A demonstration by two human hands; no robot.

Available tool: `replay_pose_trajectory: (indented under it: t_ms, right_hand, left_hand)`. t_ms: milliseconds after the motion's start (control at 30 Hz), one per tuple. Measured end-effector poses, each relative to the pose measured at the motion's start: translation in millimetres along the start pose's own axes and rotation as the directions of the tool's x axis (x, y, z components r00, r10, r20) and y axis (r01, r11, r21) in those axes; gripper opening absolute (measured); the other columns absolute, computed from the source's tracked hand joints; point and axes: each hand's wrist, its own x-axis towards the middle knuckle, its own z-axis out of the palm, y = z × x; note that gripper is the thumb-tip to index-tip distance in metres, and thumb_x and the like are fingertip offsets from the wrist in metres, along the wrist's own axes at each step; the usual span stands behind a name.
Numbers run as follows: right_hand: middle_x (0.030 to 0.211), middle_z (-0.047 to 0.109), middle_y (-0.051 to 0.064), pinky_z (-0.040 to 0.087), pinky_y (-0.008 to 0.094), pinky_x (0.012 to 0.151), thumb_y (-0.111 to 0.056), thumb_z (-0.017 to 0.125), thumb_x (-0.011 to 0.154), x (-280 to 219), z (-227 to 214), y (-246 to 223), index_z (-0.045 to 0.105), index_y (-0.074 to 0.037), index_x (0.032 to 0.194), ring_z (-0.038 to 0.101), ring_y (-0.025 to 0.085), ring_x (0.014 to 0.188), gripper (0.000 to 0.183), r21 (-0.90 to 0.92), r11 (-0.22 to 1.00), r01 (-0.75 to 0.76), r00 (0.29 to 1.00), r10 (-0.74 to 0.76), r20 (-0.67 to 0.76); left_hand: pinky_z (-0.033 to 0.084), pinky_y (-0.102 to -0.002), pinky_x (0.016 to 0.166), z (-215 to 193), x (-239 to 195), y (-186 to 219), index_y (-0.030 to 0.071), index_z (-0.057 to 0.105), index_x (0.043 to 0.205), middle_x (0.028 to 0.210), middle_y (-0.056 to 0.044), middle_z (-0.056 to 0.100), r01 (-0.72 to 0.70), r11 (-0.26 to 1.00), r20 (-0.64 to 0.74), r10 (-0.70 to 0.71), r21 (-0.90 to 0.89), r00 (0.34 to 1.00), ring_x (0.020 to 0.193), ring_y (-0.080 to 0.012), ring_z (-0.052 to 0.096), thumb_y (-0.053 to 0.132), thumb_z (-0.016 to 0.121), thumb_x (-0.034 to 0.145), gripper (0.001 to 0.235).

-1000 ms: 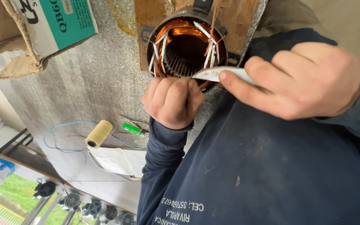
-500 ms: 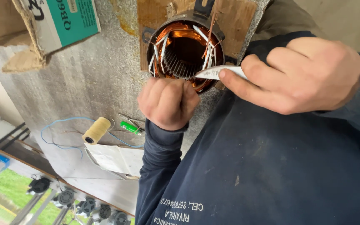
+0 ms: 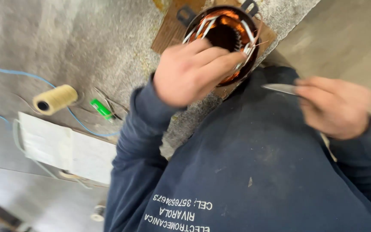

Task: Tying down and insulating the copper coils inside an electric motor stator using string and insulation materials.

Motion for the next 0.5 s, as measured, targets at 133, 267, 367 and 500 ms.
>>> replay_pose_trajectory:
  t_ms: [133, 267, 367, 500]
  right_hand:
    - [0.104, 0.073, 0.008, 0.053, 0.037, 0.064, 0.005, 0.076, 0.082, 62.0, -0.4, -43.2, 0.066, -0.004, 0.098, 0.069, 0.028, 0.076, 0.021, -0.051, 0.997, 0.062, 0.989, -0.055, 0.136]
    - [0.100, 0.071, 0.007, 0.053, 0.038, 0.067, 0.004, 0.075, 0.084, 73.0, 1.9, -49.3, 0.070, -0.005, 0.101, 0.068, 0.027, 0.078, 0.020, -0.206, 0.961, 0.186, 0.979, -0.162, 0.127]
    - [0.102, 0.070, 0.008, 0.054, 0.038, 0.072, 0.004, 0.074, 0.087, 81.2, 3.7, -58.8, 0.070, -0.007, 0.104, 0.069, 0.028, 0.085, 0.020, -0.268, 0.950, 0.158, 0.985, -0.134, 0.106]
    - [0.102, 0.069, 0.011, 0.056, 0.037, 0.078, 0.007, 0.069, 0.094, 60.4, 2.1, -53.9, 0.067, -0.004, 0.106, 0.069, 0.029, 0.090, 0.017, -0.227, 0.974, -0.006, 0.999, 0.014, 0.031]
  left_hand:
    - [0.052, -0.035, 0.066, 22.5, 0.3, -26.8, 0.013, 0.071, 0.117, 0.089, -0.001, 0.065, -0.200, 0.978, 0.091, 0.193, 0.063, 0.977, 0.081, -0.0216, 0.067, 0.016, 0.073, 0.096, 0.022]
    - [0.051, -0.040, 0.063, 34.9, 21.0, -39.1, 0.013, 0.069, 0.094, 0.082, -0.003, 0.068, -0.301, 0.951, 0.096, 0.294, 0.069, 0.951, 0.073, -0.0250, 0.068, 0.021, 0.072, 0.089, 0.010]
    - [0.052, -0.041, 0.060, 47.7, 36.1, -43.7, 0.012, 0.071, 0.083, 0.069, -0.007, 0.065, -0.347, 0.938, 0.082, 0.346, 0.004, 0.935, 0.066, -0.0272, 0.067, 0.024, 0.076, 0.084, 0.013]
    - [0.048, -0.042, 0.046, 63.7, 48.5, -39.5, 0.011, 0.073, 0.069, 0.055, -0.011, 0.062, -0.356, 0.934, 0.053, 0.356, -0.005, 0.933, 0.050, -0.0291, 0.063, 0.021, 0.078, 0.076, 0.013]
